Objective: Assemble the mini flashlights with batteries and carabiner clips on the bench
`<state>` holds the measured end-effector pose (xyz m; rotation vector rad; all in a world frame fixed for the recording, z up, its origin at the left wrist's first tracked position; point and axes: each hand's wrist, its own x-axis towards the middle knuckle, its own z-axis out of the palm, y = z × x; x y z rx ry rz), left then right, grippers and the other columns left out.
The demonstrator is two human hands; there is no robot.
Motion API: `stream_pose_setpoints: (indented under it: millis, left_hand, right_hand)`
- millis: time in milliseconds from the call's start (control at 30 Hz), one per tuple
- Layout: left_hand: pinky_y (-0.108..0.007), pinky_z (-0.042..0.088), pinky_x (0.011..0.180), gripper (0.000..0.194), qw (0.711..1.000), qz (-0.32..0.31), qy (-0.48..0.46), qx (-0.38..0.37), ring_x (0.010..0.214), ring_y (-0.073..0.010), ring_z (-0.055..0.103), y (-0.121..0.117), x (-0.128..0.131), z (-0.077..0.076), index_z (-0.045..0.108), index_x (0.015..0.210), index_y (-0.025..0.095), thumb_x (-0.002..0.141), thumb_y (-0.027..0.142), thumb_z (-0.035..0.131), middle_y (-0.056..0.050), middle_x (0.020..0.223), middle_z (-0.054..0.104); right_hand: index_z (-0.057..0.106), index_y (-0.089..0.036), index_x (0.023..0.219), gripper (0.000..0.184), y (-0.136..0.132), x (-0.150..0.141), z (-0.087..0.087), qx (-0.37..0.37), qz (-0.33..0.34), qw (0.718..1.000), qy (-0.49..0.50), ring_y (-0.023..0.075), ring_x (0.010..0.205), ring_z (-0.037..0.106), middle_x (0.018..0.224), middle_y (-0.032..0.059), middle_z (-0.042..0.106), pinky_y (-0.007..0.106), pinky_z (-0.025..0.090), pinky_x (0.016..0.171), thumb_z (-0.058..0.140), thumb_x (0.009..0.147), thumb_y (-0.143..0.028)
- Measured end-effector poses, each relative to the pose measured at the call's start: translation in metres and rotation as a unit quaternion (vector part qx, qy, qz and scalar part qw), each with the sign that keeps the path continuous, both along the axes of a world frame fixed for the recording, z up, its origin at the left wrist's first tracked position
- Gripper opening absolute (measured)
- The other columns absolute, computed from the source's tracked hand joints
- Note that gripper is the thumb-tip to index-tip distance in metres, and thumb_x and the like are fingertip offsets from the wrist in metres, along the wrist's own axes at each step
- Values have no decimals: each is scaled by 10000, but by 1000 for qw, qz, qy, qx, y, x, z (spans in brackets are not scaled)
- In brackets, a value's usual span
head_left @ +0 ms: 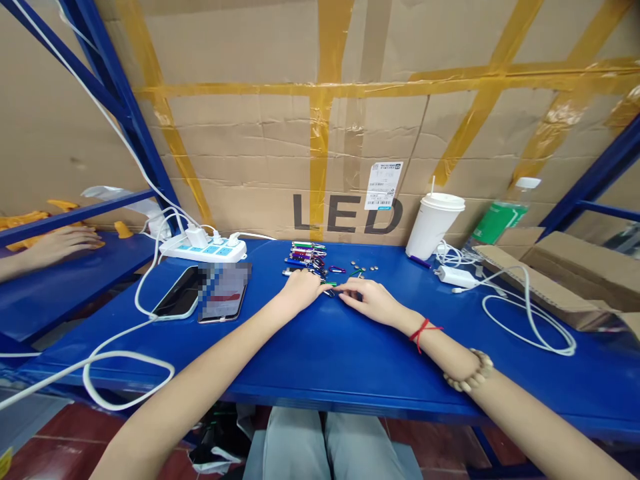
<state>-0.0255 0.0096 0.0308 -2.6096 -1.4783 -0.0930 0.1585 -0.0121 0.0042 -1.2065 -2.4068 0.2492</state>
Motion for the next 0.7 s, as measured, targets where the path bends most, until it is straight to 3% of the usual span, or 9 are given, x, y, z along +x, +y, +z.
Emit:
stream_pose_setpoints:
  millis: [167,433,700]
  left_hand:
    - [-359,363,867,379,999,18,41,26,1011,-293,537,0,-1,-4,665,939,66,890,351,420,-187,972,659]
    - [-396,316,885,427,993,96,24,67,1034,-316,497,9,-8,-17,601,1041,17,910,341,358,-232,1075,599]
    - [-408,317,892,408,990,106,7,92,1053,-321,483,18,-10,-20,567,1071,13,919,302,324,-237,1100,572]
  right_hand:
    - [637,-227,1028,252,-1,0,1,-7,4,1000,-6,126,715,551,847,23,624,231,405,612,449,868,-278]
    - [638,-230,1028,256,-4,-1,4,-6,6,1000,-14,118,723,563,873,26,620,222,408,612,440,872,-272]
    - [629,-247,1040,256,-5,0,4,5,2,1000,-26,121,777,577,901,19,622,215,408,618,437,872,-264]
